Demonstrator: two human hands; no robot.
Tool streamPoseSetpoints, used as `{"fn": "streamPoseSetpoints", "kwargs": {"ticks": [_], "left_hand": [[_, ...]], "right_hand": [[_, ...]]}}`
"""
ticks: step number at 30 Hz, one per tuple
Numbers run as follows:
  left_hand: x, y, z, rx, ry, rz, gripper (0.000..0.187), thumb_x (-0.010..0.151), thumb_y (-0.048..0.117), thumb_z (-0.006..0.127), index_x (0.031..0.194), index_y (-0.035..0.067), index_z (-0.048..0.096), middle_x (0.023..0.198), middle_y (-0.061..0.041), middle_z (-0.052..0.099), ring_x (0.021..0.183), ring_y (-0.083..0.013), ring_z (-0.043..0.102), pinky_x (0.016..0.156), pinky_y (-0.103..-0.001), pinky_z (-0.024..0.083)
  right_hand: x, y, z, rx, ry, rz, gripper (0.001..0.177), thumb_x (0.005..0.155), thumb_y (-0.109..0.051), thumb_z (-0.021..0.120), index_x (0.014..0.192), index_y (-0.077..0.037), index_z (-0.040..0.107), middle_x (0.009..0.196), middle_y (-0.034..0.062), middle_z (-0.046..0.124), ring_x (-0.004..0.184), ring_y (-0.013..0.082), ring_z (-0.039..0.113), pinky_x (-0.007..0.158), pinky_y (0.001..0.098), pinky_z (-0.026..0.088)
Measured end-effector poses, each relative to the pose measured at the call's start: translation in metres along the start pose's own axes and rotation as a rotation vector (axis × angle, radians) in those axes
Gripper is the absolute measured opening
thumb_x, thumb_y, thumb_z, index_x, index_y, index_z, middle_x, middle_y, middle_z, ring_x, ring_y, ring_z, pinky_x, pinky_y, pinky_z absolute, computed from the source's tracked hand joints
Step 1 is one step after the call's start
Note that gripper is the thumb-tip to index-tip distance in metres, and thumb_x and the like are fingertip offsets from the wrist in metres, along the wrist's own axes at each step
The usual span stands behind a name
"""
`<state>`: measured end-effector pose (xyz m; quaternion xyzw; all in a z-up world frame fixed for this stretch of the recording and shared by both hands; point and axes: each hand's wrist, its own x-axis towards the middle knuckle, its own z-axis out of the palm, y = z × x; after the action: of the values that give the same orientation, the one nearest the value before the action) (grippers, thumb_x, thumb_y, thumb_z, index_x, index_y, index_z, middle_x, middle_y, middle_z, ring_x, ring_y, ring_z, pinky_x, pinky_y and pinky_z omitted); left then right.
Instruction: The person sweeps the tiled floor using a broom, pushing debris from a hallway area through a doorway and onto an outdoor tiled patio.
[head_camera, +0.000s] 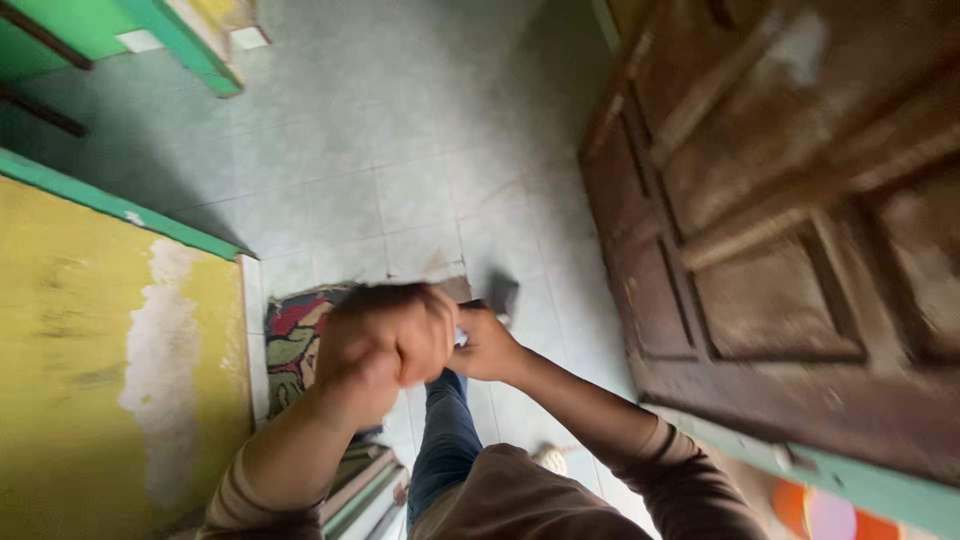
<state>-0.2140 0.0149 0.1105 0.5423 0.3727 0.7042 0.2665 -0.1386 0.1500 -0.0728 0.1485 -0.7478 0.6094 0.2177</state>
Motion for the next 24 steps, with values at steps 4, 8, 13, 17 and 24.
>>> {"fn": "streamPoseSetpoints", "kwargs": {"ticks": [4, 8, 13, 17, 24], "left_hand": [[0.014, -0.004, -0.100, 0.446, -0.135, 0.137, 0.022, 0.091, 0.016, 0.057, 0.073, 0.007, 0.050, 0.066, -0.007, 0.052, 0.061, -0.0232, 0.052, 0.065, -0.038, 0.046], [0.042, -0.060, -0.219, 0.670, -0.313, 0.091, 0.029, 0.076, 0.009, 0.066, 0.058, 0.013, 0.045, 0.052, -0.004, 0.043, 0.046, -0.0226, 0.045, 0.058, -0.041, 0.040], [0.076, -0.150, -0.320, 0.760, -0.299, 0.143, 0.023, 0.078, 0.008, 0.068, 0.067, 0.010, 0.048, 0.061, -0.006, 0.048, 0.057, -0.0271, 0.054, 0.061, -0.039, 0.044], [0.103, -0.219, -0.386, 0.858, -0.165, 0.089, 0.024, 0.072, 0.008, 0.070, 0.062, 0.011, 0.048, 0.056, -0.005, 0.046, 0.053, -0.0251, 0.052, 0.055, -0.040, 0.040], [0.189, -0.336, -0.504, 0.922, 0.014, -0.004, 0.027, 0.072, 0.010, 0.073, 0.062, 0.011, 0.048, 0.061, -0.005, 0.051, 0.058, -0.0236, 0.054, 0.058, -0.040, 0.043]], "right_hand": [[0.111, 0.094, 0.025, -0.117, -0.170, 0.043, 0.028, 0.088, -0.019, 0.077, 0.090, 0.001, 0.057, 0.083, 0.0150, 0.058, 0.074, 0.0268, 0.061, 0.069, 0.0367, 0.050], [0.224, 0.192, 0.042, -0.082, -0.176, 0.128, 0.026, 0.087, -0.020, 0.077, 0.078, -0.007, 0.057, 0.072, 0.0080, 0.059, 0.066, 0.0264, 0.061, 0.061, 0.0394, 0.050], [0.299, 0.329, 0.022, 0.444, -0.025, 0.689, 0.014, 0.085, -0.014, 0.075, 0.086, -0.008, 0.063, 0.083, 0.0043, 0.066, 0.080, 0.0228, 0.066, 0.088, 0.0328, 0.052], [0.353, 0.419, -0.019, -0.280, -0.346, 0.104, 0.017, 0.081, -0.001, 0.075, 0.085, -0.011, 0.061, 0.082, -0.0001, 0.071, 0.097, 0.0196, 0.074, 0.108, 0.0554, 0.032], [0.487, 0.546, -0.109, -0.372, -0.512, 0.178, 0.024, 0.084, -0.015, 0.081, 0.082, -0.011, 0.057, 0.097, 0.0047, 0.068, 0.103, 0.0267, 0.067, 0.091, 0.0390, 0.056]]}}
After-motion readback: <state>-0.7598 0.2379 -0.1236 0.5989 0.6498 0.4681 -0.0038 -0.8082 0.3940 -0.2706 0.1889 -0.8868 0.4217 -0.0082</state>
